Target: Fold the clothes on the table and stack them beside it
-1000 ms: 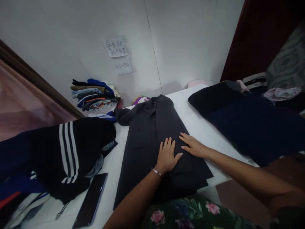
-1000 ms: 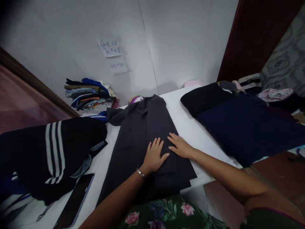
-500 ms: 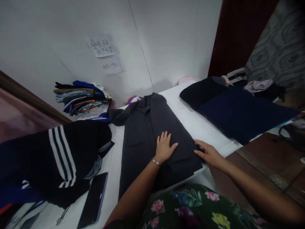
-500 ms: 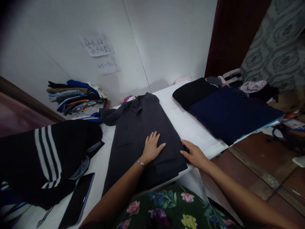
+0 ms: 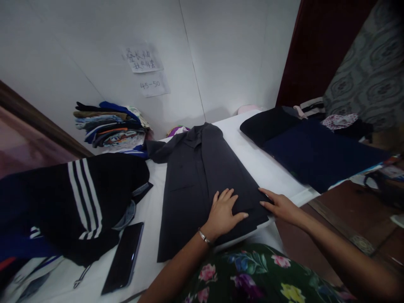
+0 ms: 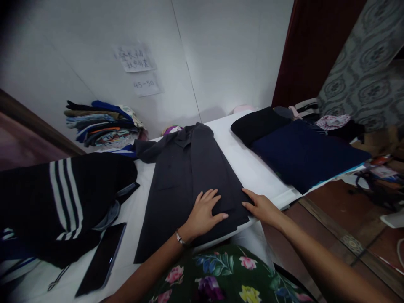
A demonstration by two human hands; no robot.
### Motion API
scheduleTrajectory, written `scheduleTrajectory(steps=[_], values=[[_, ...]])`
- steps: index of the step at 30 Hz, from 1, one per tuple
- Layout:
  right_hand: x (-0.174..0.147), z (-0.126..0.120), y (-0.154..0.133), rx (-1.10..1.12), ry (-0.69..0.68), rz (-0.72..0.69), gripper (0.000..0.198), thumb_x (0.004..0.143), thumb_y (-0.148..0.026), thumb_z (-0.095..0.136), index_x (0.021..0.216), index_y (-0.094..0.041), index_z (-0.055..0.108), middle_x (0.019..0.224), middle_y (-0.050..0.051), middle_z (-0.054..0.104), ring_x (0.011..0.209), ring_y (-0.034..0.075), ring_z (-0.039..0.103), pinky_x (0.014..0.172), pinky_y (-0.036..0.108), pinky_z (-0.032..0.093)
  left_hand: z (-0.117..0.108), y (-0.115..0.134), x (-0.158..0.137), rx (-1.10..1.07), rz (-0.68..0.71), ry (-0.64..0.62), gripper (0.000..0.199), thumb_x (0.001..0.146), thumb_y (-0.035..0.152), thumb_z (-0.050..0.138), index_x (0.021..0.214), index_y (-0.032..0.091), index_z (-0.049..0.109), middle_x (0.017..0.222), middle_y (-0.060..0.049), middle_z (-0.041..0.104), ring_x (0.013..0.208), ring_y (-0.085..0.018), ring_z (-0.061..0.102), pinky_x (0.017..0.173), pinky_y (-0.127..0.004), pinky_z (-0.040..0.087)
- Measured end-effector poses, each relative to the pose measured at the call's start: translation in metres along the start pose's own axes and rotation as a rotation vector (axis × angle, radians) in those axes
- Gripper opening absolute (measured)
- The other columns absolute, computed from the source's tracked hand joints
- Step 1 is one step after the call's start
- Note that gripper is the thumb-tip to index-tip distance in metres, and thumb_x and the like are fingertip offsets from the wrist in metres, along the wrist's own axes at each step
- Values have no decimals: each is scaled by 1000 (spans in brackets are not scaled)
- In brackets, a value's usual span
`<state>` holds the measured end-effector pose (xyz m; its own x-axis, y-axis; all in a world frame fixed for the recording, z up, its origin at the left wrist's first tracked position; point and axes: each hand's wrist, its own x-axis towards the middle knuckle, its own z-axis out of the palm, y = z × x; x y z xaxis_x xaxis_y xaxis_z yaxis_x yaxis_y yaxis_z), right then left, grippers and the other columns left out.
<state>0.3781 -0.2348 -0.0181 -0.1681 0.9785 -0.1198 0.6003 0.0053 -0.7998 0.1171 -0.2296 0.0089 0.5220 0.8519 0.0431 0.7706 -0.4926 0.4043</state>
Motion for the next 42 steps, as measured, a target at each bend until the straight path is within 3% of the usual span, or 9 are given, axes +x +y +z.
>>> scheduleTrajectory(steps=[6,11,14,18,22,25,32,37,42], values=[[-1,2,-4,-284,-17,10,56,84,-47,52,134,-23,55,116,10,69,103,30,65,90,42,49,-1,3,-2,1,-58,41,35,88,41,56,118,25,64,138,-5,54,132,-24,42,112,-47,27],[-1,3,-1,-186,-26,-20,56,85,-47,48,134,-20,55,116,10,69,101,29,66,87,42,50,-2,9,5,-118,-113,178,25,94,28,47,103,25,70,117,-1,69,113,-17,59,101,-37,41],[0,6,3,-109,-18,3,59,83,-49,49,133,-18,56,113,11,70,99,30,67,87,43,51,4,15,1,-115,-118,190,26,94,29,47,105,24,70,122,-2,66,120,-19,55,108,-41,35],[-1,8,-2,160,-26,-5,63,80,-53,53,132,-17,55,109,11,71,96,27,67,83,40,53,12,25,-9,-72,-91,109,50,90,55,44,124,22,61,137,-7,55,133,-26,41,115,-51,22],[-4,8,-20,329,-79,71,67,78,-57,56,134,-21,53,67,2,65,55,19,61,53,32,50,19,36,-14,-70,-21,13,90,77,76,45,145,18,37,149,-12,39,140,-30,30,117,-54,16],[-6,5,-33,388,-86,84,65,74,-59,60,127,-22,58,51,-5,50,40,13,48,46,29,44,27,43,-13,-30,-15,-16,99,73,74,51,149,13,27,153,-16,31,142,-33,25,117,-55,16],[-2,8,-39,551,-128,80,49,74,-59,62,105,-22,62,42,-8,45,36,9,35,42,23,32,29,49,-2,-24,-96,82,74,78,49,54,140,10,40,140,-15,49,129,-30,43,112,-49,30],[2,9,-39,644,-117,66,46,73,-57,64,102,-22,59,50,-4,54,41,10,42,40,21,24,17,49,0,-83,-147,103,51,79,27,49,128,13,51,126,-12,61,115,-25,56,103,-42,42],[11,-10,-26,204,-38,3,56,72,-61,62,114,-24,62,72,5,67,54,18,58,47,30,44,21,50,0,-34,-103,103,46,81,23,48,126,13,52,126,-12,61,115,-24,56,103,-41,42]])
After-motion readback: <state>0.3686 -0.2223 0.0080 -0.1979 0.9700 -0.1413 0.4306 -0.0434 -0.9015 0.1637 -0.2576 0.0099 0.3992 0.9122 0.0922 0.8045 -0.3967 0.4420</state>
